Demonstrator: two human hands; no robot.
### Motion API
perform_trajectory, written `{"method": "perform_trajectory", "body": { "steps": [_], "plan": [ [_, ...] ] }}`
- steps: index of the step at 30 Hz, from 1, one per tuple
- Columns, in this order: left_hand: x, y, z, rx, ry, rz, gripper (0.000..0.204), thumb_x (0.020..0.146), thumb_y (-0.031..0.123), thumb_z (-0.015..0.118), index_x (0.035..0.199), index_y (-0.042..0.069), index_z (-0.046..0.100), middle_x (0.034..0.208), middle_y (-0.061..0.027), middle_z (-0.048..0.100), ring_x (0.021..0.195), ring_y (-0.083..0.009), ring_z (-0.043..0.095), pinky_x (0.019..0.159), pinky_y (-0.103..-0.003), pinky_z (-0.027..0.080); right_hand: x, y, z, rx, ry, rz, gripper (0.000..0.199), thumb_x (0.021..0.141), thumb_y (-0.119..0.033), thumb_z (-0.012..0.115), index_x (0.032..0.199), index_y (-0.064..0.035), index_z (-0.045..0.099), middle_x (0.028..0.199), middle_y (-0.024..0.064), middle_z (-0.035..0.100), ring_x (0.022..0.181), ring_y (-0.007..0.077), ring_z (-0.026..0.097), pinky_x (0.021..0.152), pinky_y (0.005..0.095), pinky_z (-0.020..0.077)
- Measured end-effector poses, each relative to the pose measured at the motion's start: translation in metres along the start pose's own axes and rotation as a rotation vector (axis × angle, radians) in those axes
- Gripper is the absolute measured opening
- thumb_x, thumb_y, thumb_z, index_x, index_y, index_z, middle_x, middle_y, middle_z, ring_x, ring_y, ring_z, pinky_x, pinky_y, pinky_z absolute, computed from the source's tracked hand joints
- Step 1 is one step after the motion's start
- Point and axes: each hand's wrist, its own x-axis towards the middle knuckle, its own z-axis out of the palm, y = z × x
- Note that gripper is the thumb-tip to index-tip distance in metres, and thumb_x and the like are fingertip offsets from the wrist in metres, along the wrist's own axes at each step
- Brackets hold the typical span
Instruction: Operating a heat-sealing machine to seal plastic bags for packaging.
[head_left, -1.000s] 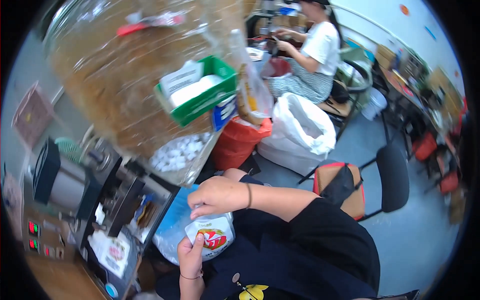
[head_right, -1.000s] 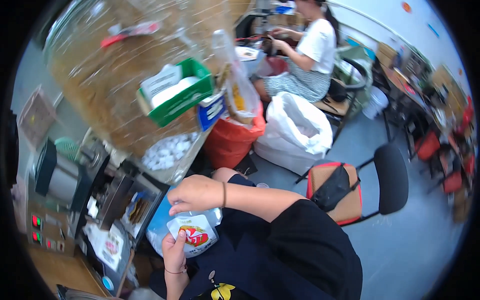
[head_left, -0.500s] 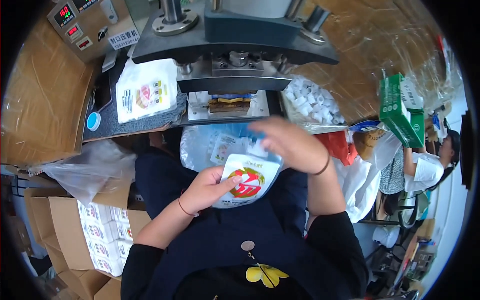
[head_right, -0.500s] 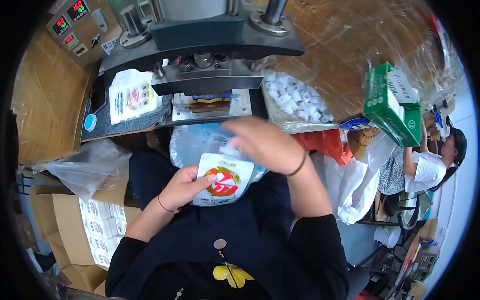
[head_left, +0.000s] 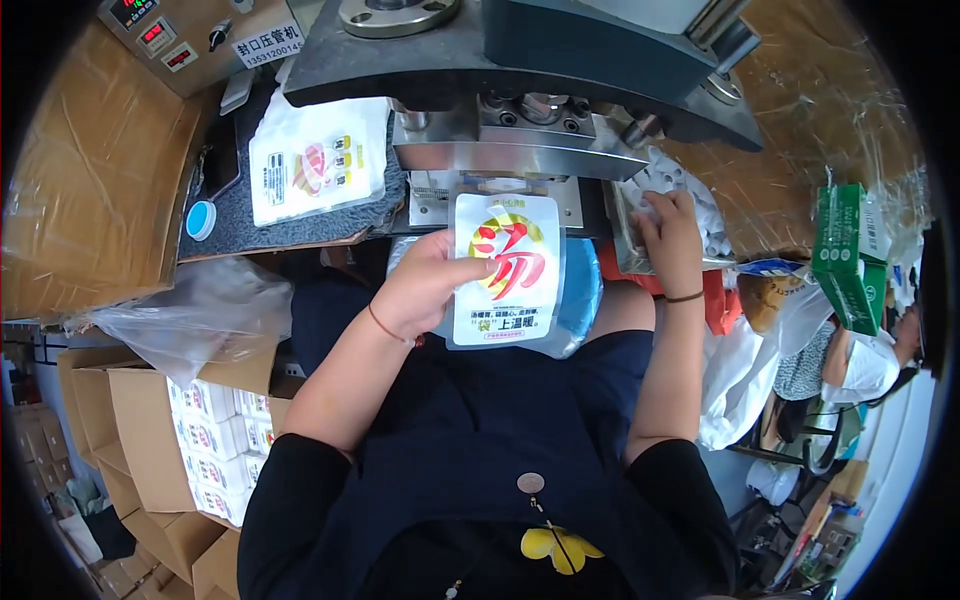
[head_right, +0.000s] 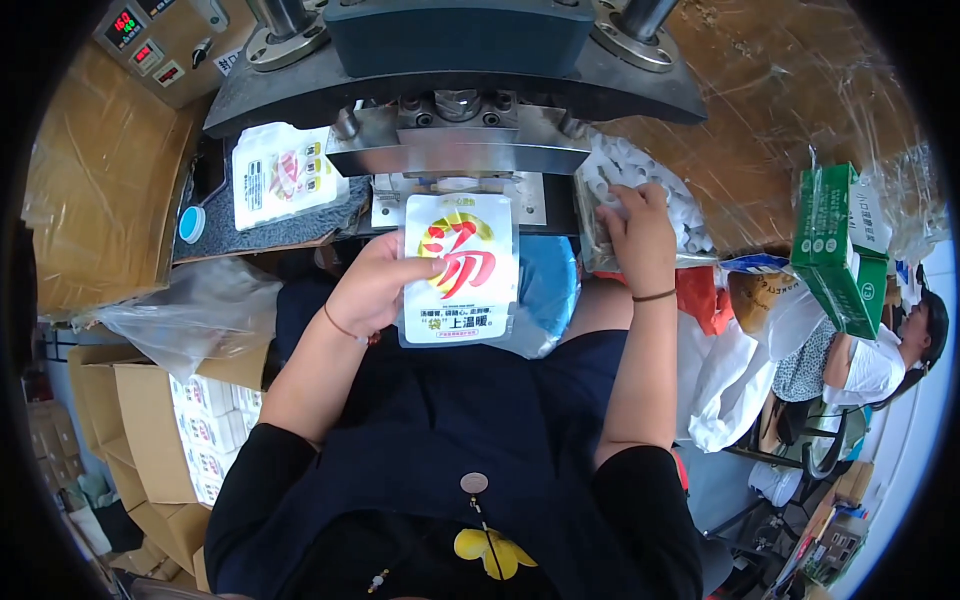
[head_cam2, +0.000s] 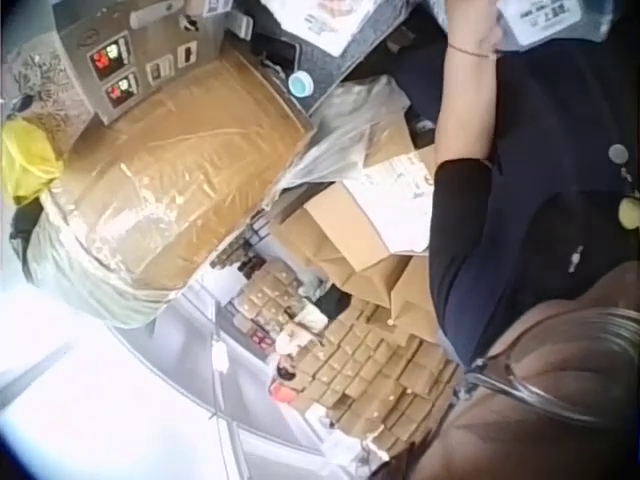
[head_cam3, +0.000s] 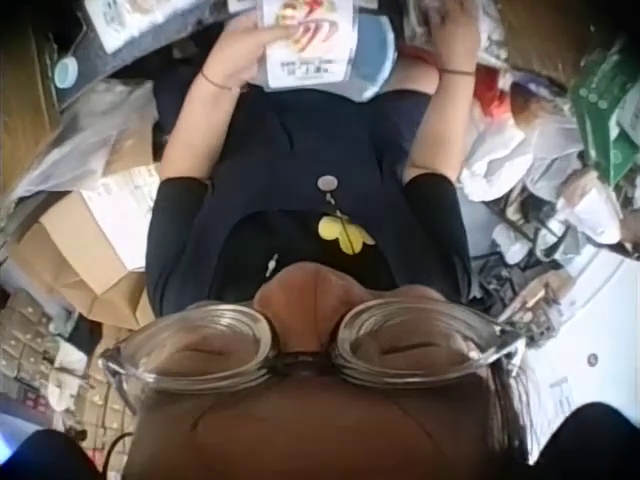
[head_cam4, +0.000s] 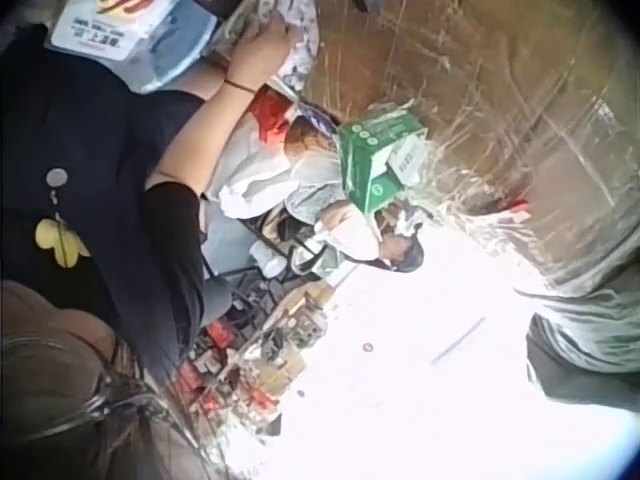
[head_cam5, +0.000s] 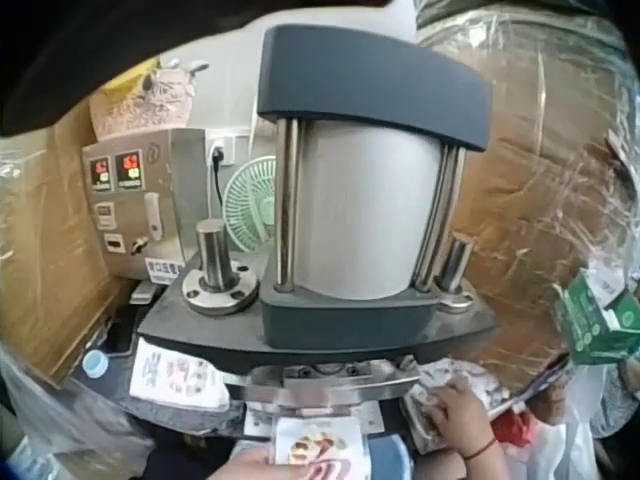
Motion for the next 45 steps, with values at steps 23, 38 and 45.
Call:
{"method": "perform_trajectory", "body": {
  "steps": [23,38,45],
  "plan": [
    [-0.073,0.019,-0.051,0.295,0.525,0.672,0.029,0.102,0.017,0.058,0.123,-0.002,0.062,0.112,-0.0079,0.067,0.1,-0.0114,0.06,0.089,-0.03,0.049,-0.035,-0.044,-0.02,0.812,0.547,0.287,0.021,0.106,-0.021,0.049,0.112,-0.0047,0.058,0.088,-0.0019,0.053,0.071,0.005,0.046,0.064,0.0197,0.0395],
    [-0.057,-0.034,0.034,0.336,-0.067,0.073,0.032,0.099,0.025,0.066,0.112,-0.004,0.068,0.098,-0.0054,0.072,0.087,-0.0083,0.064,0.081,-0.026,0.052,-0.004,-0.139,-0.036,0.561,-0.132,-0.405,0.02,0.097,-0.017,0.061,0.098,0.0013,0.067,0.087,0.009,0.067,0.075,0.0173,0.061,0.071,0.0301,0.0499],
    [-0.048,-0.049,0.033,0.197,-0.18,-0.133,0.032,0.098,0.016,0.064,0.124,-0.004,0.062,0.115,-0.0105,0.07,0.103,-0.0149,0.066,0.092,-0.031,0.053,-0.003,-0.106,-0.045,0.602,-0.537,-0.318,0.026,0.101,-0.022,0.055,0.102,0.0006,0.067,0.09,0.0128,0.068,0.082,0.0256,0.065,0.076,0.0347,0.0512]
  ]
}}
